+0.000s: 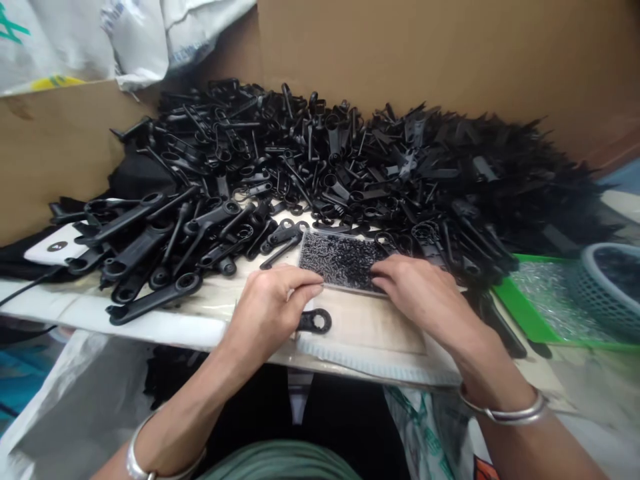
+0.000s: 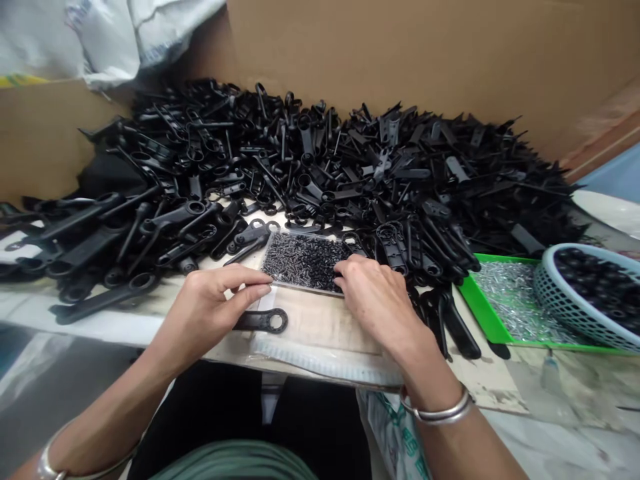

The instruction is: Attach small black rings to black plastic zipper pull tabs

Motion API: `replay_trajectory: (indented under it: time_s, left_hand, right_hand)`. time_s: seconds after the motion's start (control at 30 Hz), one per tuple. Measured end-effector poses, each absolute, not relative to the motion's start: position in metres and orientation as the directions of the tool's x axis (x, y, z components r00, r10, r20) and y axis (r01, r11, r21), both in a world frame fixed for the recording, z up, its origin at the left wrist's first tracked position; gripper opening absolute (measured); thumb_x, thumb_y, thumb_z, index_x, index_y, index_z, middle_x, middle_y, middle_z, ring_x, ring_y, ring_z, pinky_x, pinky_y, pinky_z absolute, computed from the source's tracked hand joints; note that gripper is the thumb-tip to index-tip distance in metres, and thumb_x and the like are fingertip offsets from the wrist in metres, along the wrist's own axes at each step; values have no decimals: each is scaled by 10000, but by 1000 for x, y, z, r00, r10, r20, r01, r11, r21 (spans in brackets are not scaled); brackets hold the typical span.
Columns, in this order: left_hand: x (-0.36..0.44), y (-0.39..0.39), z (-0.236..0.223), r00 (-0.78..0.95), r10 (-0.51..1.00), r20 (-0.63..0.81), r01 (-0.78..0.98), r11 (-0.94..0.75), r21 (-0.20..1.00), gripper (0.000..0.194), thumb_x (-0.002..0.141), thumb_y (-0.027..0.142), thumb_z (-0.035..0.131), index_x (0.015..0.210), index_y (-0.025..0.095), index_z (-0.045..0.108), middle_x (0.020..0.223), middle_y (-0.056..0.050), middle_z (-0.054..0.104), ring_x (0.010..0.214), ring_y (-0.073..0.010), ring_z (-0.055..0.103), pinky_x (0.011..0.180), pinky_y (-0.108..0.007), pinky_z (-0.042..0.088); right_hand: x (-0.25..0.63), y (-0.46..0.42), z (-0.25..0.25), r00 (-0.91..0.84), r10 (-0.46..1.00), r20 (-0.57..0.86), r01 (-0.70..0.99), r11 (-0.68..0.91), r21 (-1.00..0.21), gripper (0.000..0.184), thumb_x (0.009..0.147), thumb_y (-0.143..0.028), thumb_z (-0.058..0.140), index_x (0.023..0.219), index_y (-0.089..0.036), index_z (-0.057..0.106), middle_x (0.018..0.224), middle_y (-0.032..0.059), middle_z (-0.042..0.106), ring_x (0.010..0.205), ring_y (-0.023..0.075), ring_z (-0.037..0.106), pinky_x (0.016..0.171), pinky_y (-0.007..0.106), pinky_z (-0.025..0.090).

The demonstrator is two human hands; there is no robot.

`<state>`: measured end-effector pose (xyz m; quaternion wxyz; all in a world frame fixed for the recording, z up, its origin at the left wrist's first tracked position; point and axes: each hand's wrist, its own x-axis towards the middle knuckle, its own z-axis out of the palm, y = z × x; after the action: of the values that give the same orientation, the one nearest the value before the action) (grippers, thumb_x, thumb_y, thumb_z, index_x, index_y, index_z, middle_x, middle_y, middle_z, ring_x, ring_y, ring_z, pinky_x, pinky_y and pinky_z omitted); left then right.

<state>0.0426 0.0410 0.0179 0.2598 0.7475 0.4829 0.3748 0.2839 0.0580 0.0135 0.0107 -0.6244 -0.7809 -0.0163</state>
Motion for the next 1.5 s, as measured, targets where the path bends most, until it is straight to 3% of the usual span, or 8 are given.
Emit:
replay_trajectory:
  time_s: [0.13, 0.43, 0.63, 0.73, 0.8, 0.97, 1.23, 1.5]
  left_hand:
    - [38, 36, 19, 170, 951, 258, 499, -309, 810, 93, 783, 128, 705, 820, 198, 754, 815, 44, 734, 753, -99, 663, 718, -165, 486]
    - [35, 31, 19, 170, 974, 153, 364, -206, 908, 130, 818, 138, 669, 896, 194, 757, 879, 41, 746, 809, -93, 682, 737, -136, 492]
    - [36, 27, 15, 149, 989, 19, 250, -56, 967, 100, 788, 187, 697, 861, 211, 761, 823, 40, 744, 763, -109, 681, 680, -151, 511]
    - [38, 25, 13, 147, 989, -18, 182, -9, 983, 91, 775, 191, 706, 848, 203, 757, 813, 26, 740, 747, -118, 677, 672, -164, 518]
    - [39, 25, 13, 158, 987, -34, 125, 14, 992, 95, 773, 204, 711, 858, 200, 754, 818, 18, 738, 733, -122, 674, 665, -172, 524]
    - [41, 23, 15, 196, 980, -44, 10, 43, 999, 90, 772, 175, 714, 852, 191, 752, 804, 10, 735, 716, -113, 667, 661, -162, 527]
    - [42, 18, 16, 242, 970, -39, -95, 63, 993, 111, 778, 132, 694, 857, 179, 754, 815, -10, 738, 741, -137, 672, 696, -204, 544]
    - [41, 16, 14, 217, 976, -16, -120, 43, 992, 129, 773, 117, 692, 866, 183, 754, 829, -5, 739, 753, -128, 671, 695, -193, 541]
  right_hand:
    - [272, 62, 18, -191, 981, -32, 978, 193, 78, 171, 922, -211, 530, 784, -234, 628, 873, 6, 668, 811, 220, 621, 553, 305, 302]
    - [280, 67, 16, -196, 980, 29, 981, 195, 23, 134, 915, -227, 483, 836, -229, 591, 833, 1, 641, 717, 194, 585, 576, 298, 329]
    - [280, 64, 25, -100, 981, 164, 863, 167, -477, 116, 808, -266, 578, 755, -203, 660, 650, 8, 630, 577, 169, 567, 558, 279, 382]
    - [265, 50, 27, -43, 999, 31, 535, 49, -844, 141, 776, -328, 686, 790, -188, 685, 583, 2, 605, 493, 134, 521, 463, 231, 380]
    - [252, 39, 25, -85, 994, -72, 264, -48, -963, 188, 746, -330, 757, 838, -179, 696, 574, -2, 602, 482, 113, 511, 436, 195, 390]
    - [225, 18, 12, -134, 984, -118, -70, -129, -989, 167, 749, -284, 800, 832, -171, 710, 586, 0, 614, 509, 79, 531, 466, 140, 440]
    - [213, 8, 11, -35, 998, 52, 43, 53, -998, 84, 791, -227, 768, 861, -216, 723, 640, -8, 652, 563, 93, 598, 513, 136, 508]
    - [213, 6, 5, -113, 992, 65, 15, 67, -998, 166, 853, -213, 695, 1014, -242, 722, 675, -20, 621, 585, 112, 567, 589, 234, 525]
